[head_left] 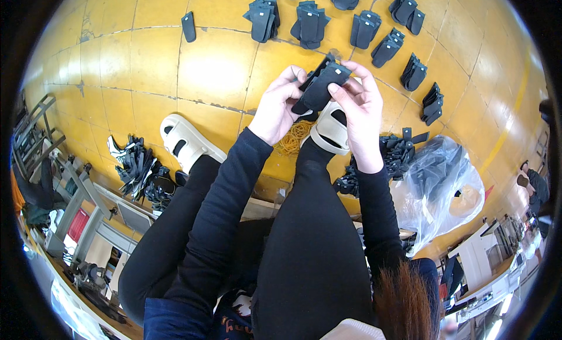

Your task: The person sits on the factory floor and sorts small black plastic components by picking them up, inspecting them, and arranging them into neat rows. The person handles the parts one by one, occasionally bundling them together before placing them back in the organized layout.

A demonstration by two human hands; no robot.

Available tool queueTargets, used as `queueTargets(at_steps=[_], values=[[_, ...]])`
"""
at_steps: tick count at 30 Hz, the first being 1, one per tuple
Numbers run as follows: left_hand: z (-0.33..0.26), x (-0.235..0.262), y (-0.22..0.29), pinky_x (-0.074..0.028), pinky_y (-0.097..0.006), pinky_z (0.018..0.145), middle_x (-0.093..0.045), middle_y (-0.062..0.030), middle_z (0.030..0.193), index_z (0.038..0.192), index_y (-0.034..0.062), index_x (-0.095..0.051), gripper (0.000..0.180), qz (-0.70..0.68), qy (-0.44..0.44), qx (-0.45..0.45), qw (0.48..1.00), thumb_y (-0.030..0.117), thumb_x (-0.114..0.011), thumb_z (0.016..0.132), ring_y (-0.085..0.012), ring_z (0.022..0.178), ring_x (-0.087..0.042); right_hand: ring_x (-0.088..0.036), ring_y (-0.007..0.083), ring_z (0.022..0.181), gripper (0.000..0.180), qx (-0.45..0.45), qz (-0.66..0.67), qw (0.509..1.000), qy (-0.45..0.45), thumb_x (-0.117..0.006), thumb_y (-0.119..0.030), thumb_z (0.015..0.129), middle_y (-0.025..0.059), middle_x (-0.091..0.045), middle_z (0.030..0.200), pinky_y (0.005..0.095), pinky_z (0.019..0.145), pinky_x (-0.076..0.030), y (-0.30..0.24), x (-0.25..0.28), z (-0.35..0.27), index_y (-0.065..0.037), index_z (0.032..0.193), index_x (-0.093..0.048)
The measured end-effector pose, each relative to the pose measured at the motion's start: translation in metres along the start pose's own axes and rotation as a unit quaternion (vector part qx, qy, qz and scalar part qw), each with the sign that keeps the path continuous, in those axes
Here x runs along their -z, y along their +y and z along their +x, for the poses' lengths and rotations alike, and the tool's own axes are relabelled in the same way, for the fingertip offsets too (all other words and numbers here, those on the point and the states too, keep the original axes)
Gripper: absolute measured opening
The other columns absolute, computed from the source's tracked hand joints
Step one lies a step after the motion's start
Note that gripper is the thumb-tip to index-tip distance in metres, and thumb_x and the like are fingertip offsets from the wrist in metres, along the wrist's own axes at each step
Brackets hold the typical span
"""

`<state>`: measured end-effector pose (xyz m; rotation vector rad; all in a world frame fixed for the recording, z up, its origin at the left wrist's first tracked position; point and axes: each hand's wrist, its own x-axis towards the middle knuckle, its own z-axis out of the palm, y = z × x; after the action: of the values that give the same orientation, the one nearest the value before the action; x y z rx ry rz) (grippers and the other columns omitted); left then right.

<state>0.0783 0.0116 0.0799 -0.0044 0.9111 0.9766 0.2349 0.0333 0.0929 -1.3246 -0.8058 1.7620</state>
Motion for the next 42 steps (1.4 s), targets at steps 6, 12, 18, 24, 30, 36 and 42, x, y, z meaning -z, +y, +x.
queueTargets(at_steps=[6, 12, 18, 24, 30, 36, 42], values=[[0.002, 0.004, 0.007, -0.052, -0.03, 0.078, -0.054, -0.0041, 0.097, 0.092, 0.0112, -0.044, 0.003, -0.039, -0.044, 0.005, 0.998, 0.014, -0.045, 0.091, -0.0126, 0.087, -0.059, -0.054, 0.0118, 0.073, 0.036, 0.107, -0.17, 0.978, 0.054, -0.067, 0.004, 0.074, 0.0056, -0.058, 0.096, 0.0234, 0.072, -0.046, 0.005, -0.007, 0.002, -0.004, 0.108, -0.058], [0.007, -0.002, 0.0, -0.05, -0.032, 0.087, -0.059, -0.0084, 0.109, 0.105, 0.0086, -0.05, 0.018, 0.006, -0.006, 0.003, 1.0, 0.024, -0.047, 0.096, -0.0151, 0.1, -0.059, -0.057, 0.0157, 0.083, 0.026, 0.262, -0.327, 0.907, 0.039, -0.07, 0.004, 0.072, 0.0077, -0.058, 0.094, 0.0285, 0.077, -0.046, 0.007, -0.001, 0.008, -0.002, 0.095, -0.058], [0.007, -0.002, 0.008, -0.049, -0.031, 0.089, -0.055, -0.0141, 0.123, 0.131, 0.0075, -0.039, 0.037, -0.044, -0.047, -0.021, 0.998, 0.022, -0.043, 0.098, -0.0169, 0.105, -0.058, -0.059, 0.0164, 0.091, 0.022, 0.221, -0.293, 0.93, 0.014, -0.07, 0.004, 0.074, 0.0091, -0.061, 0.092, 0.0278, 0.08, -0.046, 0.002, 0.002, -0.003, 0.0, 0.093, -0.061], [0.007, -0.008, 0.012, -0.051, -0.032, 0.087, -0.056, -0.0147, 0.123, 0.131, 0.0028, -0.04, 0.04, 0.059, -0.029, -0.066, 0.996, 0.026, -0.04, 0.098, -0.0194, 0.104, -0.06, -0.061, 0.0167, 0.085, 0.013, 0.23, -0.266, 0.934, 0.068, -0.068, 0.002, 0.075, 0.0085, -0.065, 0.088, 0.0273, 0.076, -0.047, 0.003, 0.002, 0.002, 0.0, 0.087, -0.063], [0.009, -0.009, 0.006, -0.053, -0.031, 0.083, -0.059, -0.0156, 0.116, 0.132, 0.0014, -0.041, 0.04, 0.065, -0.01, -0.084, 0.994, 0.021, -0.044, 0.097, -0.0201, 0.099, -0.062, -0.06, 0.0133, 0.085, 0.018, 0.208, -0.093, 0.974, 0.02, -0.063, 0.005, 0.078, 0.0066, -0.062, 0.095, 0.0279, 0.075, -0.047, 0.003, 0.0, 0.004, 0.001, 0.094, -0.058], [0.009, 0.0, 0.01, -0.052, -0.031, 0.083, -0.06, -0.016, 0.113, 0.13, -0.0006, -0.043, 0.038, 0.051, -0.016, -0.084, 0.995, 0.015, -0.046, 0.095, -0.0205, 0.097, -0.063, -0.053, 0.0115, 0.083, 0.016, 0.109, 0.005, 0.99, 0.092, -0.056, 0.005, 0.08, 0.0021, -0.053, 0.09, 0.0281, 0.077, -0.044, -0.001, 0.01, 0.004, 0.001, 0.095, -0.054], [0.009, -0.005, 0.007, -0.048, -0.031, 0.091, -0.06, -0.0147, 0.114, 0.128, -0.0009, -0.045, 0.038, 0.135, 0.007, -0.135, 0.981, 0.013, -0.049, 0.093, -0.019, 0.103, -0.06, -0.05, 0.0117, 0.07, 0.015, 0.044, 0.184, 0.982, 0.024, -0.045, 0.001, 0.077, 0.0036, -0.051, 0.079, 0.0243, 0.068, -0.041, -0.004, 0.024, 0.012, -0.001, 0.09, -0.053]])
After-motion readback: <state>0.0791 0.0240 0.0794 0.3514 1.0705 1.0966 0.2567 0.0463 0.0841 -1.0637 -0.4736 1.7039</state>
